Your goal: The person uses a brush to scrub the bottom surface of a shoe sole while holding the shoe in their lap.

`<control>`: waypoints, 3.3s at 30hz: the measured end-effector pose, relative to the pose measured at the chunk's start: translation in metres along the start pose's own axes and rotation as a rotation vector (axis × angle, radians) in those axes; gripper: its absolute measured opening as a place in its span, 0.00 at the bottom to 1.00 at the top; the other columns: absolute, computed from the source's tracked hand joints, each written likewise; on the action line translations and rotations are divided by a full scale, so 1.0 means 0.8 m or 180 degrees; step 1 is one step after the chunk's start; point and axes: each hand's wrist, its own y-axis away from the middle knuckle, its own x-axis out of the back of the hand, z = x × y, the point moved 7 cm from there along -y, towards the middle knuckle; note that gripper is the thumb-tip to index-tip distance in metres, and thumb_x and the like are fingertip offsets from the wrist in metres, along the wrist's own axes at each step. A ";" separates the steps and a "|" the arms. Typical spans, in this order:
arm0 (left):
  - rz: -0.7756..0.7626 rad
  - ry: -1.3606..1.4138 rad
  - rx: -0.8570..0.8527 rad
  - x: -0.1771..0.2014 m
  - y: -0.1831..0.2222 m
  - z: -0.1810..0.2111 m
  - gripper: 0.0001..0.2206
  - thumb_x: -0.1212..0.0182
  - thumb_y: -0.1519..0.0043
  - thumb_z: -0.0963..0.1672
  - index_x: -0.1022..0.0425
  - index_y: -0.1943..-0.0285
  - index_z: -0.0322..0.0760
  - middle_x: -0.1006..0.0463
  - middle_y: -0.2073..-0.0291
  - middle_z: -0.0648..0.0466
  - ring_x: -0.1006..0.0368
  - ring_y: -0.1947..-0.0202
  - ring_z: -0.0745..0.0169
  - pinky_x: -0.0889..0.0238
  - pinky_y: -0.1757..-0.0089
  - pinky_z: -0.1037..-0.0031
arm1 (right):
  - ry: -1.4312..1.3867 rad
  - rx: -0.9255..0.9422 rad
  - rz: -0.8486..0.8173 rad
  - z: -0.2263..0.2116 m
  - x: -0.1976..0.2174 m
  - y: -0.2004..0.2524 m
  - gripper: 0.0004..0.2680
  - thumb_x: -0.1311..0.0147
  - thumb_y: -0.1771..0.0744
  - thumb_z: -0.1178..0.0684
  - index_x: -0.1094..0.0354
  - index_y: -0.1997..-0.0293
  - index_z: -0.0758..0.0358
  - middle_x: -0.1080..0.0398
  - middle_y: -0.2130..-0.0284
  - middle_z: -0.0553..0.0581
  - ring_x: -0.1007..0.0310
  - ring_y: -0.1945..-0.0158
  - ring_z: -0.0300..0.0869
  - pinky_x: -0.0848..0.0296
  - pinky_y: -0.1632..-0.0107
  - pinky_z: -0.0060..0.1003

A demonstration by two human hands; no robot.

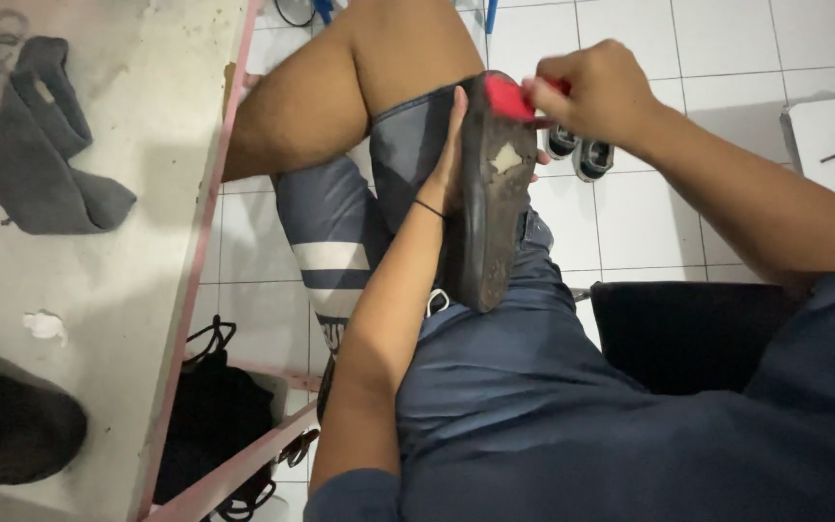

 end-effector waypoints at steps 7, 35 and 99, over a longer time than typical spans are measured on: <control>-0.0121 0.0087 -0.0191 0.013 -0.002 -0.003 0.46 0.59 0.41 0.68 0.43 0.23 0.38 0.31 0.36 0.35 0.22 0.52 0.32 0.24 0.56 0.47 | 0.1030 -0.0375 -0.0051 0.020 0.001 -0.012 0.16 0.50 0.24 0.42 0.27 0.69 0.54 0.42 0.88 0.49 0.42 0.83 0.42 0.41 0.75 0.38; 0.0037 0.0376 0.0037 0.024 -0.009 -0.016 0.46 0.55 0.43 0.69 0.34 0.33 0.31 0.25 0.46 0.32 0.24 0.51 0.36 0.26 0.53 0.48 | 0.0876 0.0543 0.0767 -0.016 -0.007 0.032 0.16 0.48 0.26 0.46 0.37 0.76 0.51 0.44 0.85 0.45 0.42 0.80 0.38 0.49 0.76 0.34; -0.0435 -0.0010 -0.0319 0.005 -0.001 -0.016 0.51 0.65 0.42 0.71 0.44 0.22 0.35 0.28 0.36 0.39 0.21 0.54 0.37 0.25 0.62 0.55 | 0.0167 -0.0376 -0.0329 0.049 -0.005 0.002 0.12 0.50 0.28 0.53 0.22 0.68 0.58 0.36 0.87 0.46 0.44 0.84 0.34 0.47 0.78 0.29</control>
